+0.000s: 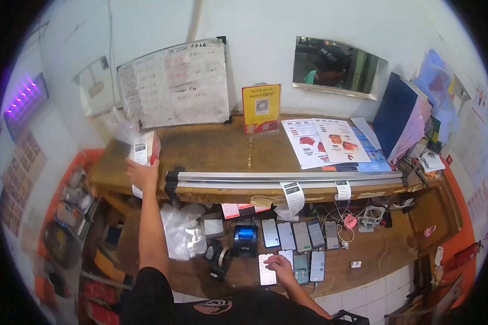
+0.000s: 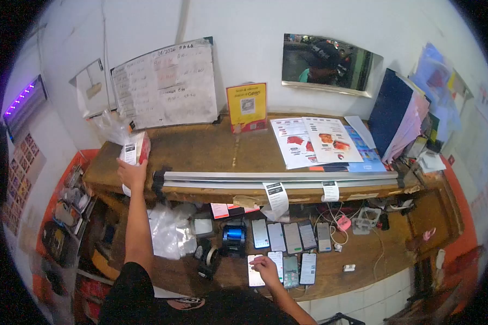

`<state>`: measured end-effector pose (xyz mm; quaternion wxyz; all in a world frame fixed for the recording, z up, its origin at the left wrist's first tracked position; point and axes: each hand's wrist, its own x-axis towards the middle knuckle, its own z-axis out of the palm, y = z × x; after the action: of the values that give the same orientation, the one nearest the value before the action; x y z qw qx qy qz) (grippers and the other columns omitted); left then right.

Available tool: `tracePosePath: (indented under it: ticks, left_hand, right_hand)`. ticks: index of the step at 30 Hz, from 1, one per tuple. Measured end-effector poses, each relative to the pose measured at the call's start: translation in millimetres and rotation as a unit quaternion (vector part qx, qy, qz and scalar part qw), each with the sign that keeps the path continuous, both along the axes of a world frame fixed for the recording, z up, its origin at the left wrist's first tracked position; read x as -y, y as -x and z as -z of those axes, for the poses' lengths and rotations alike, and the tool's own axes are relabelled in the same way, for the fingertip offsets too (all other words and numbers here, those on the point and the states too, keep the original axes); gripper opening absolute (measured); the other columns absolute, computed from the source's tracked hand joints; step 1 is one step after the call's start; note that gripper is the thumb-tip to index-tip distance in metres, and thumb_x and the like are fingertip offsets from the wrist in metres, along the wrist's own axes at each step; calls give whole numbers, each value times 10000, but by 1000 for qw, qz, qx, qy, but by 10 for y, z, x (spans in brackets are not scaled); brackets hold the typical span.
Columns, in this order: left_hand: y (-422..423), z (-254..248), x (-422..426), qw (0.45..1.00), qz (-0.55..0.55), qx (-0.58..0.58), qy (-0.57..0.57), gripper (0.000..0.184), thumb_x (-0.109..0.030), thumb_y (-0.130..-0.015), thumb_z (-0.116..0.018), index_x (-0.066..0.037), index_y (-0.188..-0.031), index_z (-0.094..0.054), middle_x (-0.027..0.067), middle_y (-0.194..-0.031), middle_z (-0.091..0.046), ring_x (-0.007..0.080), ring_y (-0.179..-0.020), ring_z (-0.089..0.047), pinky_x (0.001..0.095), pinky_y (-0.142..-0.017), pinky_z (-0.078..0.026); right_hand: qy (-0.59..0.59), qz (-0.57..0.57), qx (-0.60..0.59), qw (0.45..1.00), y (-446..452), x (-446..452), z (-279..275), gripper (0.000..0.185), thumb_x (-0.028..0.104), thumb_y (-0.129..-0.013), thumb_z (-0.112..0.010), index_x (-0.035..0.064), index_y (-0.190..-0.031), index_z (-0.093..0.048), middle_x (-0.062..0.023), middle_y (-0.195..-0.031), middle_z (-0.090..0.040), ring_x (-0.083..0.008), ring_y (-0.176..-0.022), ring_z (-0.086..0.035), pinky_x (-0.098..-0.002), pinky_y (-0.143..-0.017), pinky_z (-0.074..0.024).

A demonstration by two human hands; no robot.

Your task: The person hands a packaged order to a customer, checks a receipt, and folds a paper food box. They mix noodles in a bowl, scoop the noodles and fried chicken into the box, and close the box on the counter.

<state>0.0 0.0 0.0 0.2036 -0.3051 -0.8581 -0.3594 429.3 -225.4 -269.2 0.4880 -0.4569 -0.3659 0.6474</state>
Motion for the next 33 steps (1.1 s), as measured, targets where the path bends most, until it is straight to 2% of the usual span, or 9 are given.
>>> tracePosePath:
  ticks: [5, 11, 18, 24, 27, 29, 31, 33]
  left_hand:
    - [-85, -51, 90, 998, 15, -45, -37, 1028, -476, -631, -735, 28, -1389, -257, 264, -1233, -490, 400, -1102, -478, 445, -959, -379]
    - [-541, -269, 406, 995, 84, -39, -39, 1012, -431, -638, -741, 48, -1385, -256, 263, -1230, -491, 400, -1096, -465, 446, -974, -358]
    - [-1047, -234, 570, 978, 185, -81, -46, 1015, -436, -638, -743, 54, -1382, -258, 238, -1152, -512, 383, -1037, -464, 453, -927, -369]
    - [-1336, -47, 646, 963, 252, -76, -61, 1061, -462, -630, -765, 50, -1391, -232, 233, -1190, -488, 387, -1041, -457, 466, -920, -362]
    - [-1353, 39, 559, 961, 247, -84, -87, 1083, -444, -614, -784, 61, -1390, -221, 241, -1213, -469, 400, -1057, -441, 479, -927, -350]
    - [-1348, 27, 487, 967, 244, -15, -69, 1112, -434, -613, -791, 39, -1410, -177, 259, -1244, -447, 409, -1114, -425, 480, -971, -334]
    - [-1359, 13, 483, 967, 237, -41, -89, 1094, -404, -609, -788, 37, -1405, -182, 252, -1201, -460, 399, -1108, -428, 468, -968, -340]
    - [-1455, -41, 569, 964, 247, -25, -92, 1075, -372, -601, -797, 48, -1391, -200, 247, -1209, -453, 397, -1108, -427, 463, -966, -345]
  right_hand:
    - [21, 19, -2, 1000, 25, 23, 16, 196, 3, -837, -543, -18, -1030, -523, -169, -976, -653, -210, -842, -642, -289, -767, -519]
    - [13, 18, -6, 1000, 12, -21, 126, 175, -35, -835, -527, -6, -1007, -530, -150, -955, -661, -197, -829, -642, -294, -750, -522]
    - [17, -2, -10, 1000, 82, -18, 133, 183, -22, -836, -532, 1, -1017, -535, -159, -969, -653, -204, -876, -632, -293, -774, -515]
    - [15, -9, 0, 1000, 84, -3, 149, 179, -10, -842, -533, -2, -1021, -536, -161, -970, -654, -206, -853, -638, -299, -772, -515]
    - [22, -17, 34, 999, 50, -8, 178, 183, -9, -841, -528, -2, -1024, -539, -163, -968, -657, -206, -835, -641, -299, -766, -518]
    - [21, -18, 32, 999, 98, -18, 107, 183, -11, -836, -531, -6, -1018, -545, -158, -954, -661, -204, -823, -644, -299, -750, -523]
    - [20, -15, 30, 999, 125, -19, 78, 175, -14, -833, -536, -14, -1007, -550, -149, -933, -665, -197, -814, -645, -295, -723, -528]
    - [12, -36, 21, 999, 203, -76, -63, 185, 32, -850, -553, -4, -1032, -548, -157, -989, -654, -212, -857, -636, -316, -792, -517]
